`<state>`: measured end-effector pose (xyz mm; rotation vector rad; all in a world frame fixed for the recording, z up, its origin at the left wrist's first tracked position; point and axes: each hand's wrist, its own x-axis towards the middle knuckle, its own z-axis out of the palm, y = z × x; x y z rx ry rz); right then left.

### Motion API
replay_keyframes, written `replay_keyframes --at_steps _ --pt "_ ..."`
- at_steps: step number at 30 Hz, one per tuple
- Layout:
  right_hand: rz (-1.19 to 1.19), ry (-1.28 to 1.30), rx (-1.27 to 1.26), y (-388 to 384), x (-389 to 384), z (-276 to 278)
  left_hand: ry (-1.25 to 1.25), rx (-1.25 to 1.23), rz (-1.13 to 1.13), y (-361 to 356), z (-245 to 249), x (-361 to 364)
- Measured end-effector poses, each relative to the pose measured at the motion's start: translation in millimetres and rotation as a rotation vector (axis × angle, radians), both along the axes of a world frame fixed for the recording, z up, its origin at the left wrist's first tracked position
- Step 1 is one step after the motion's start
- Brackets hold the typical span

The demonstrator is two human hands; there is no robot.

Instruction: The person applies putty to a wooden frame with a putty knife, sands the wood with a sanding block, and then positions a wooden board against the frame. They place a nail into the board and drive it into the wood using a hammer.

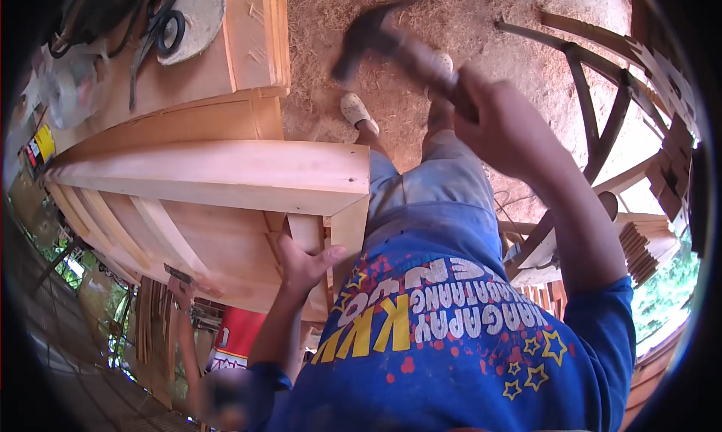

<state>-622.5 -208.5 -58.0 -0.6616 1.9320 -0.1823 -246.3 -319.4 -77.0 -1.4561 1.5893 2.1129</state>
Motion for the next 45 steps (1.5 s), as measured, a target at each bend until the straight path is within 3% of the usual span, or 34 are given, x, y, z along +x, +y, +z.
replay_keyframes --at_steps 1,4,5,6,8,14,15,18,21,24,26,29,31,35,37,41,44,45 --pt "-0.137 0.094 -0.131 1.1 1.1 -5.2 0.001 0.006 0.005 0.5 -0.3 0.6" --pt "-0.400 0.169 -0.172 -1.9 7.2 -11.5 -0.002 -0.005 -0.012 2.1 -2.0 0.7" --pt "-0.253 0.236 -0.240 13.6 17.6 -23.2 -0.003 -0.016 -0.024 2.0 -2.5 0.8" --pt "-0.091 0.068 -0.070 19.6 25.2 -22.5 0.005 -0.022 -0.019 2.8 -2.6 2.1" --pt "0.305 -0.042 -0.054 35.4 34.7 -16.7 0.028 -0.030 -0.019 2.5 -2.5 2.6" --pt "0.242 -0.014 -0.024 40.5 40.1 -12.3 -0.053 -0.063 -0.013 8.9 -2.4 10.4" --pt "0.217 0.018 -0.033 45.2 45.9 -9.8 -0.199 -0.008 -0.037 7.7 2.4 12.3" --pt "0.112 0.110 -0.058 58.4 51.5 -3.4 -0.163 -0.485 0.063 25.2 16.1 2.4" --pt "-0.029 0.127 -0.079 79.1 52.0 3.9 -0.062 -1.297 -0.291 13.8 56.5 -42.7" --pt "-0.112 0.153 -0.110 100.3 46.5 8.7 -0.159 -1.384 -0.728 4.8 86.4 -96.4" --pt "-0.120 0.228 -0.136 115.8 43.8 14.8 -0.171 -1.212 -0.943 -2.1 74.6 -113.5" --pt "-0.091 0.309 -0.176 142.0 48.5 14.8 -0.192 -1.012 -1.085 -4.5 83.1 -131.2" --pt "-0.100 0.346 -0.180 160.1 55.2 11.0 -0.233 -1.035 -1.161 -2.9 87.7 -133.2" --pt "-0.140 0.385 -0.197 185.1 74.2 7.8 0.018 -0.879 -0.792 -37.5 84.2 -122.8" --pt "-0.138 0.376 -0.171 194.6 82.3 4.2 0.007 -0.711 -0.522 -71.4 103.8 -123.8" --pt "-0.077 0.341 -0.065 195.3 92.1 16.4 0.147 -1.208 -0.186 -190.8 128.7 -116.7" --pt "-0.005 0.359 -0.042 185.8 99.0 27.2 -0.064 -1.339 0.061 -294.5 137.5 -119.7" --pt "0.013 0.350 -0.039 180.5 100.5 31.0 -0.128 -1.278 0.105 -326.6 129.7 -121.0"
